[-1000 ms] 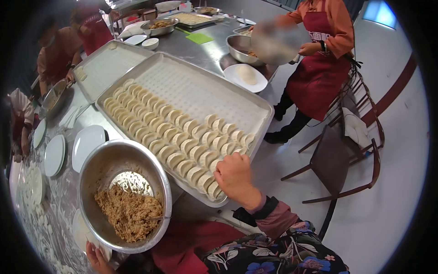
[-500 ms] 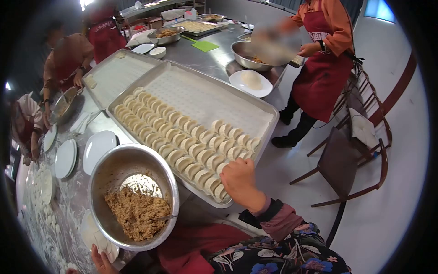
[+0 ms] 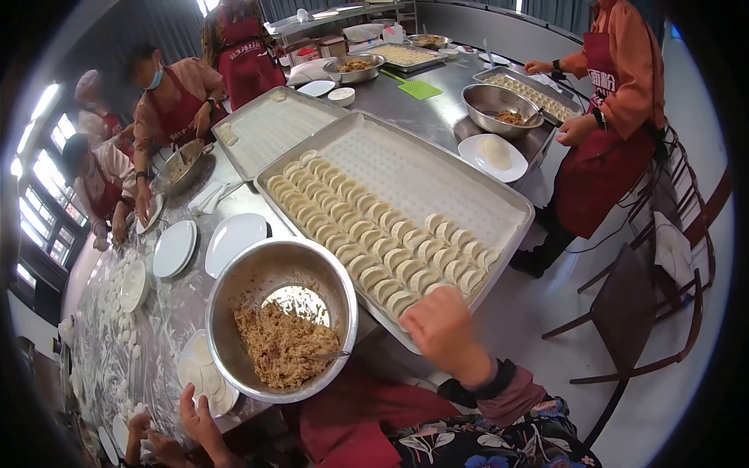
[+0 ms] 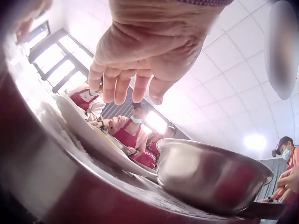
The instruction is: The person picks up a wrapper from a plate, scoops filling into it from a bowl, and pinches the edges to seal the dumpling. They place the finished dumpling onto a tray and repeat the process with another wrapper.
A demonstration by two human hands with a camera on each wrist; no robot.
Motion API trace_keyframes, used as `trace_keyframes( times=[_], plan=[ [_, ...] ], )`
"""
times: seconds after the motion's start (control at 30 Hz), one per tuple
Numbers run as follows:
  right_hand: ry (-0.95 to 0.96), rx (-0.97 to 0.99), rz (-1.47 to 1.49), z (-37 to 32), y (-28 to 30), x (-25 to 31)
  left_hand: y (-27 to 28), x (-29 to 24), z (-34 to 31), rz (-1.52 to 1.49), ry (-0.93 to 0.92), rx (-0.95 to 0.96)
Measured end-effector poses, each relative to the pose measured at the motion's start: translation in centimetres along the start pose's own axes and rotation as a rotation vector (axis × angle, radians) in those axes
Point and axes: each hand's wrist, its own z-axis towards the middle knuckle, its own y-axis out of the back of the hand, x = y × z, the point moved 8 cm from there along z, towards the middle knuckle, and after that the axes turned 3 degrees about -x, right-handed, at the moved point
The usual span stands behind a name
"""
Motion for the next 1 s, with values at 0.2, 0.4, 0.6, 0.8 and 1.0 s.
trace_keyframes(
  times=[0.2, 0.4, 0.6, 0.8, 1.0],
  plan=[
    [0.033, 0.141, 0.23, -0.3, -3.1, 3.9, -2.1, 1.0, 1.5, 0.31, -0.105, 0.076],
    [0.014, 0.126, 0.07, 0.3, -2.8, 0.6, -1.3, 2.0, 1.5, 0.254, -0.081, -0.019],
    [0.136, 0.245, -0.134, 6.8, -3.7, -8.6, -1.7, -2.8, -1.5, 0.368, -0.182, -0.071],
    [0.27, 0.462, -0.095, 8.3, -8.0, -12.6, -2.1, -1.9, -3.0, 0.14, -0.103, -0.197],
    [0.338, 0.585, -0.144, 8.4, -10.2, -13.2, -2.1, -2.8, -3.7, 0.153, -0.194, -0.367]
  ],
)
